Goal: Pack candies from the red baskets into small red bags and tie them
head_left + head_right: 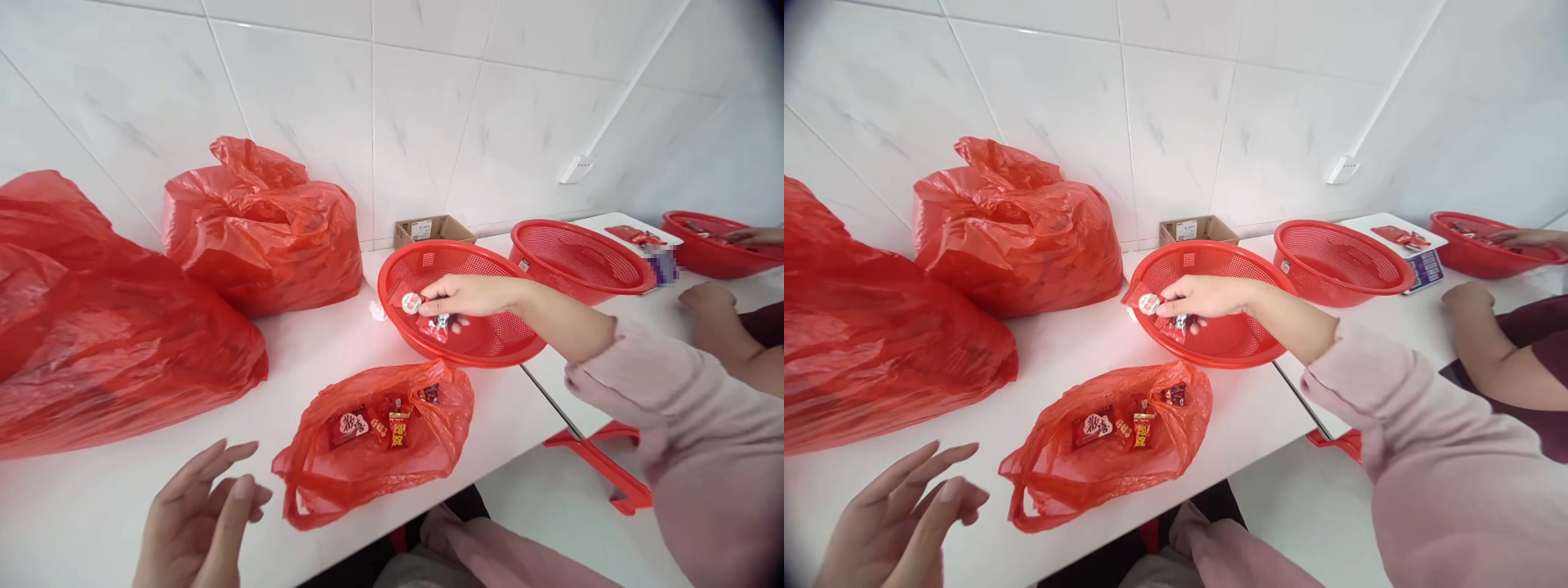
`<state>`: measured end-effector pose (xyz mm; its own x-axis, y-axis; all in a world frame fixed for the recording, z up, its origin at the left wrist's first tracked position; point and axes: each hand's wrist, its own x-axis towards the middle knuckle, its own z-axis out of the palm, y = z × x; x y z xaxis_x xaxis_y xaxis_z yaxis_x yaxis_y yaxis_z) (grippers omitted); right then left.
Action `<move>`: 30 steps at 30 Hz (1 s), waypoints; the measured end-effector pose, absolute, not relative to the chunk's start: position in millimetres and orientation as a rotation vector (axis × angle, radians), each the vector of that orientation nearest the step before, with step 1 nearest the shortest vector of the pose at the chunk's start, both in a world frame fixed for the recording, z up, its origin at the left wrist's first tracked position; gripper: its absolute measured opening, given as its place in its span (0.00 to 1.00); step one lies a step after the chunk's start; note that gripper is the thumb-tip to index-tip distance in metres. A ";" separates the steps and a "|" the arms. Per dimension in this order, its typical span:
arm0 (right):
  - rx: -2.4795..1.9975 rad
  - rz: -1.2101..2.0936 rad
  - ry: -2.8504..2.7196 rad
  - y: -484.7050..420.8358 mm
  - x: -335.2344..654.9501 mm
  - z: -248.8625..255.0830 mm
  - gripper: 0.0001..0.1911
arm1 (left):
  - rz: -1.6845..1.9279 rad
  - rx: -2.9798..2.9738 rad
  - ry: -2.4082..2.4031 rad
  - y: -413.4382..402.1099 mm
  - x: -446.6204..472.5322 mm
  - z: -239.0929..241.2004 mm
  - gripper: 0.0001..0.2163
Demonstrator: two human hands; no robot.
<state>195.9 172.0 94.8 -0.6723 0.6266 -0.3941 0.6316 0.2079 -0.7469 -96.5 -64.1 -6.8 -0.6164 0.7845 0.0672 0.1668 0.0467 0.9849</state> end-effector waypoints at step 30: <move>1.727 -1.028 2.949 25.1 154.1 -21.7 0.26 | 0.609 2.002 1.987 -5.1 -44.4 -11.8 0.20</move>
